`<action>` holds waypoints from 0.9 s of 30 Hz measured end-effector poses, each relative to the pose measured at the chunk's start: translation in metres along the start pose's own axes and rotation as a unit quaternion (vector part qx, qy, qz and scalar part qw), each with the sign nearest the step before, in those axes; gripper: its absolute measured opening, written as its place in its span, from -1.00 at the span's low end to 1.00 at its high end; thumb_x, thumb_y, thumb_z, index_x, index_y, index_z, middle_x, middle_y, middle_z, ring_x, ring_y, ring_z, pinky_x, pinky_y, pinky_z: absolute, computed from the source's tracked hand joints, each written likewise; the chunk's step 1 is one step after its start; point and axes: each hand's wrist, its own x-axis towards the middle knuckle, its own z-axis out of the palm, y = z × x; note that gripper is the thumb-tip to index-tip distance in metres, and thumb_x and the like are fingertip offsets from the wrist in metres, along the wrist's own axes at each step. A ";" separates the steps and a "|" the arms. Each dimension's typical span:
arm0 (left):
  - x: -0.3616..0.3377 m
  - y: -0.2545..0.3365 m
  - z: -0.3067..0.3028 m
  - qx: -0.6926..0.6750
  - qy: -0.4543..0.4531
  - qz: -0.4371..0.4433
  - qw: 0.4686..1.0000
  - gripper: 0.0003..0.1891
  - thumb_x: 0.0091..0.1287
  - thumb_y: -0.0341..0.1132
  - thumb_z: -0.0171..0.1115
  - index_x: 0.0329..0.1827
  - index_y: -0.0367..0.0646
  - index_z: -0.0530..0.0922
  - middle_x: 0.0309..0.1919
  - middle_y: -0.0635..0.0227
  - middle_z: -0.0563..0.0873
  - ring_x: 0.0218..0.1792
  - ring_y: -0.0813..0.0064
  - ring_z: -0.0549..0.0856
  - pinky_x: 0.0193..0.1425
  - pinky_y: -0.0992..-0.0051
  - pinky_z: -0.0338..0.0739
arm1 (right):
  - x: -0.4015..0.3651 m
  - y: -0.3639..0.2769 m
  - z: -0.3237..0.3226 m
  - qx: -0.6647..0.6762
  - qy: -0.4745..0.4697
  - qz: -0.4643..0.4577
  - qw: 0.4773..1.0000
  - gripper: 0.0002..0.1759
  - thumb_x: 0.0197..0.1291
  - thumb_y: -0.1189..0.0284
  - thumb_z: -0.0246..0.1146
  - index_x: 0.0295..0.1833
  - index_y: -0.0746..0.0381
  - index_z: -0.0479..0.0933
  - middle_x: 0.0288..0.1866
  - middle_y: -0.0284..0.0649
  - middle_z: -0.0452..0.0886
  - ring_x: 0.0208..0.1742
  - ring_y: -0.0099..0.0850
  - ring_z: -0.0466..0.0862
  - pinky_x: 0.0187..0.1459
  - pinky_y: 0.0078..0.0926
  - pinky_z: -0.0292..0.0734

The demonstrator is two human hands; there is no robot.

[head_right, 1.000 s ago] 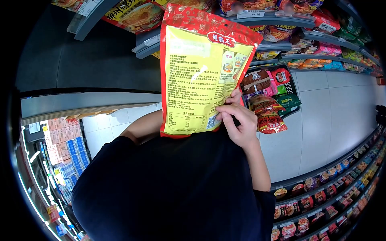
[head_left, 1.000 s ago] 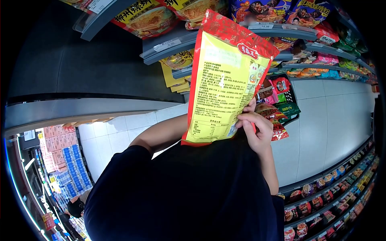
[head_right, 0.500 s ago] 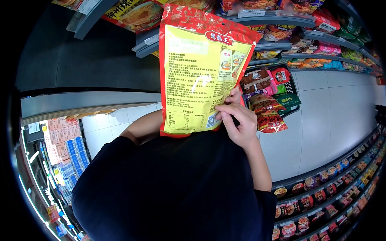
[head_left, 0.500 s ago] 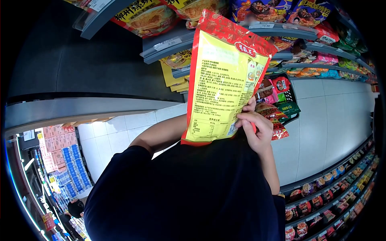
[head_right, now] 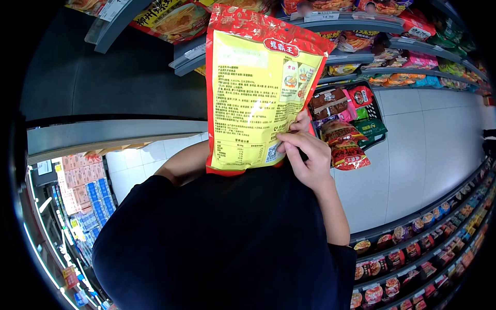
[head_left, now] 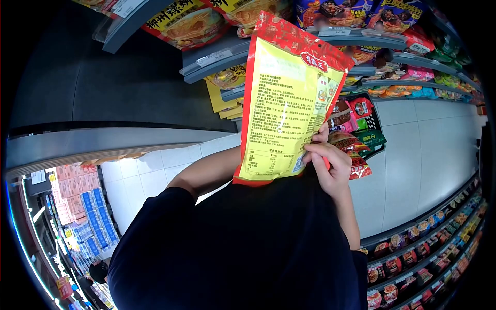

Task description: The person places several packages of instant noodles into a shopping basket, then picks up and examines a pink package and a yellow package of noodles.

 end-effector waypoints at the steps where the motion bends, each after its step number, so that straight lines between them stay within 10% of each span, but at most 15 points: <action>1: 0.000 0.003 0.003 0.007 0.000 -0.006 1.000 -0.42 0.45 0.22 0.04 -0.06 -0.23 0.30 -0.24 0.27 0.44 -0.47 0.36 0.56 -0.43 0.47 0.51 | 0.000 0.000 0.000 -0.001 0.001 -0.002 1.000 -0.82 0.30 0.66 0.17 -0.06 0.37 0.64 -0.42 -0.19 0.71 -0.33 -0.36 0.73 0.15 -0.34 0.55; 27: 0.005 -0.008 -0.012 -0.119 -0.050 -0.013 0.992 -0.55 0.50 0.06 0.06 -0.07 -0.24 0.30 -0.24 0.27 0.44 -0.46 0.26 0.63 -0.39 0.46 0.57 | -0.004 0.003 0.002 0.011 0.016 0.000 1.000 -0.82 0.30 0.67 0.21 -0.03 0.35 0.66 -0.40 -0.20 0.70 -0.37 -0.42 0.73 -0.25 -0.52 0.61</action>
